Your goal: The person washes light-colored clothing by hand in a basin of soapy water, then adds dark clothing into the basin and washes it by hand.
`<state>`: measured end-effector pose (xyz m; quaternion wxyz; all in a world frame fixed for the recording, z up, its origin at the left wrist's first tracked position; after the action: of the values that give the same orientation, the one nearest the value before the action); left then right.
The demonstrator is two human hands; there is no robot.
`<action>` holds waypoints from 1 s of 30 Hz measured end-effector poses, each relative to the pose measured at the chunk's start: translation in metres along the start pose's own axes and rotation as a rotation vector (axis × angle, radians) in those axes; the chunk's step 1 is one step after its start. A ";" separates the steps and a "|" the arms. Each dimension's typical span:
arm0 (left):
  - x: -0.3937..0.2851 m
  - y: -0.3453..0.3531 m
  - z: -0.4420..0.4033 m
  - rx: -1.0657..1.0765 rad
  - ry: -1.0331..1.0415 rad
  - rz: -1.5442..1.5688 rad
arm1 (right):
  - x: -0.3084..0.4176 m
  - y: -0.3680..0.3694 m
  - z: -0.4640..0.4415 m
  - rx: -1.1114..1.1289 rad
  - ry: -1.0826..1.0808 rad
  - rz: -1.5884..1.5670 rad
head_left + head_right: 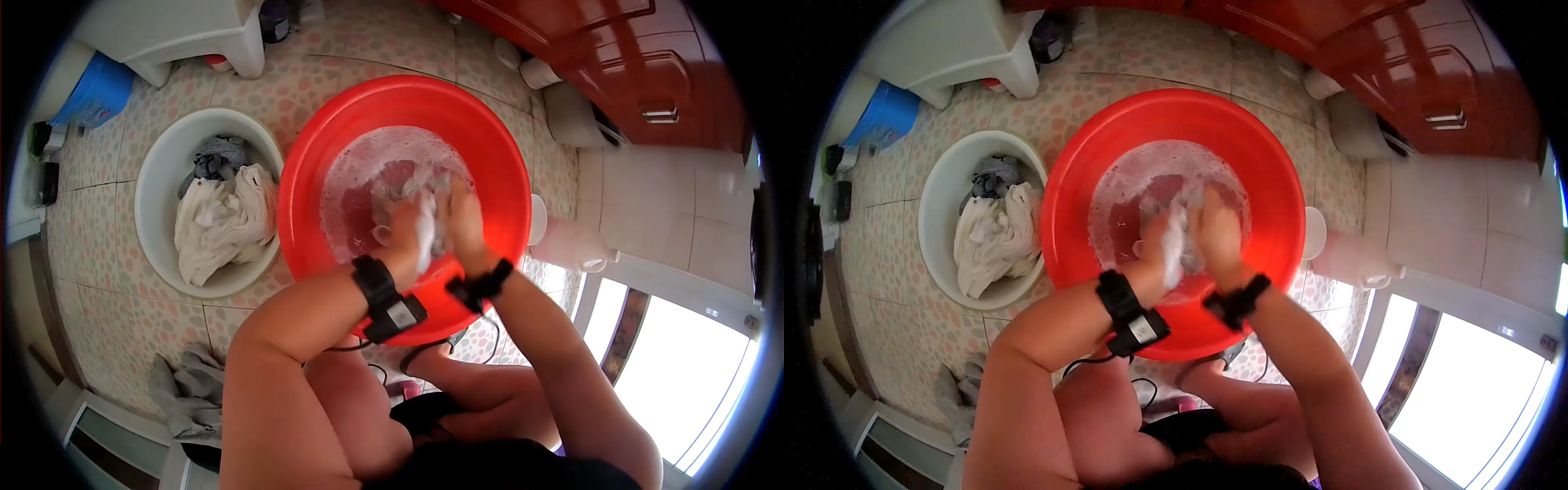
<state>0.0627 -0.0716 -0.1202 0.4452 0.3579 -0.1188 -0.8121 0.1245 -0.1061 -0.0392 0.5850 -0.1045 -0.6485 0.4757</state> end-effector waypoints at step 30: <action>-0.205 -0.012 0.062 -0.008 0.666 -0.207 | -0.016 -0.224 0.063 -0.264 0.145 -1.343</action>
<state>0.0834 0.0935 0.0155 0.3763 0.6117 0.0732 -0.6920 0.1691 -0.2663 0.1244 0.7772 0.2180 -0.5847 -0.0811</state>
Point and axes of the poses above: each hand's wrist, its own z-axis away from the middle knuckle, its own y-axis out of the palm, x = y × z, the point moved 9 cm from there along -z, towards the middle knuckle, and after that the axes turned 5 degrees about -z, right-handed, at the moved point
